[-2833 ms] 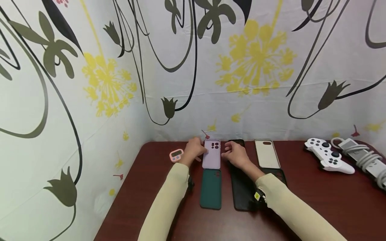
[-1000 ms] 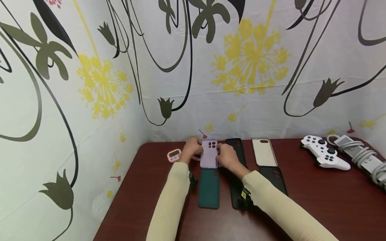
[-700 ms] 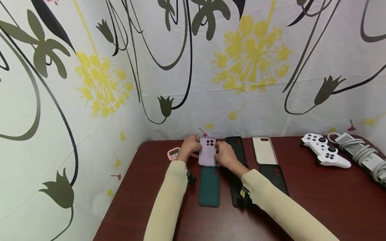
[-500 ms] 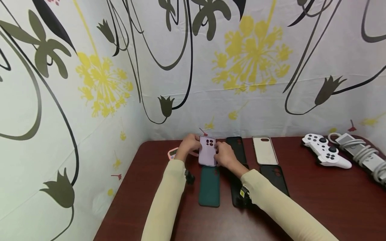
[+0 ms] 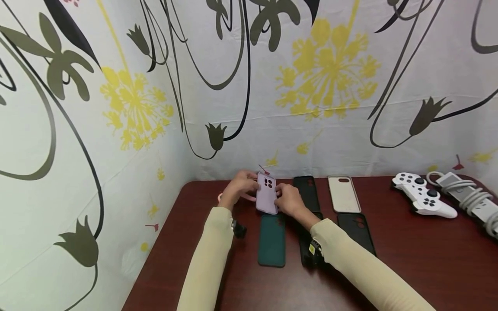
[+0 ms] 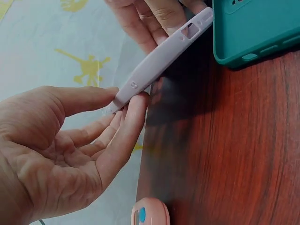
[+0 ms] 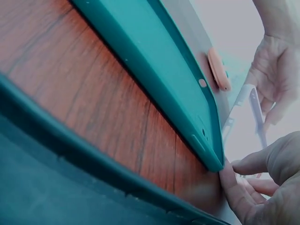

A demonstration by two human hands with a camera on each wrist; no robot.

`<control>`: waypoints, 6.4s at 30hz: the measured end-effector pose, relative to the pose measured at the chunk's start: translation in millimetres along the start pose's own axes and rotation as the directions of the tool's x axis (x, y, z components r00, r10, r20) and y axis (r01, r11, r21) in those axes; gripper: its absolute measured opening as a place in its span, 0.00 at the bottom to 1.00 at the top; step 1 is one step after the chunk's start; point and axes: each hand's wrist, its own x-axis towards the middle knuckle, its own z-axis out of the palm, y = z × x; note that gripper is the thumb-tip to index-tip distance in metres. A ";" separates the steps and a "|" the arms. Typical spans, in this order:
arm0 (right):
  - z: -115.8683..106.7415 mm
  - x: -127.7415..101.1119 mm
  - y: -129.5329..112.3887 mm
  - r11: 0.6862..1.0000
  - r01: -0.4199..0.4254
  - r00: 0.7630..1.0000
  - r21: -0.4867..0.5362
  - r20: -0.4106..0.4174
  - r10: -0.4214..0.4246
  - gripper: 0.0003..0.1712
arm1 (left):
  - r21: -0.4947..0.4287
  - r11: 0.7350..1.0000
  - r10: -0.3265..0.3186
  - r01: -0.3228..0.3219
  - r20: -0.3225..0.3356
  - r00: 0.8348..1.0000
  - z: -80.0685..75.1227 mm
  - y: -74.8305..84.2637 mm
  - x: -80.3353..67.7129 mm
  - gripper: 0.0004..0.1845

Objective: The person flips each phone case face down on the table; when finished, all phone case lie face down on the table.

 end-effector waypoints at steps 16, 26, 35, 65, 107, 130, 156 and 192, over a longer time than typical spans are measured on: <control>3.7 5.3 2.2 0.981 -0.022 0.994 0.190 0.114 0.000 0.23 | -0.003 1.000 0.009 -0.009 0.030 1.000 -8.7 2.7 1.9 0.28; -4.8 -1.5 -1.2 0.958 -0.085 0.983 0.273 0.178 0.036 0.29 | 0.028 0.999 0.013 -0.015 0.060 0.998 -3.6 13.4 4.1 0.27; -13.4 -6.0 -2.3 0.955 -0.071 0.983 0.289 0.185 0.017 0.44 | 0.058 0.998 0.022 -0.028 0.092 0.996 4.8 21.4 7.8 0.28; -10.3 -24.0 -2.9 0.885 0.052 0.998 0.463 -0.009 -0.055 0.40 | 0.033 0.993 0.099 -0.111 0.251 0.963 14.9 -2.5 8.0 0.29; -3.2 -21.6 0.7 0.998 0.049 0.997 0.036 -0.065 -0.046 0.35 | 0.153 0.988 0.034 -0.035 0.007 0.999 26.7 -22.3 8.8 0.35; 0.0 -17.5 3.2 0.993 0.078 0.995 -0.092 -0.055 -0.083 0.32 | 0.311 0.950 0.084 -0.037 -0.141 0.986 36.2 -24.3 8.1 0.33; -22.1 -27.9 13.4 0.975 0.171 0.984 -0.139 -0.025 -0.176 0.27 | 0.528 0.847 0.180 -0.064 -0.172 0.968 50.8 -20.2 8.6 0.28; -86.7 -43.5 77.6 0.965 0.107 0.985 -0.238 -0.108 -0.135 0.23 | 0.690 0.714 0.170 -0.118 -0.006 0.986 139.2 21.0 10.2 0.12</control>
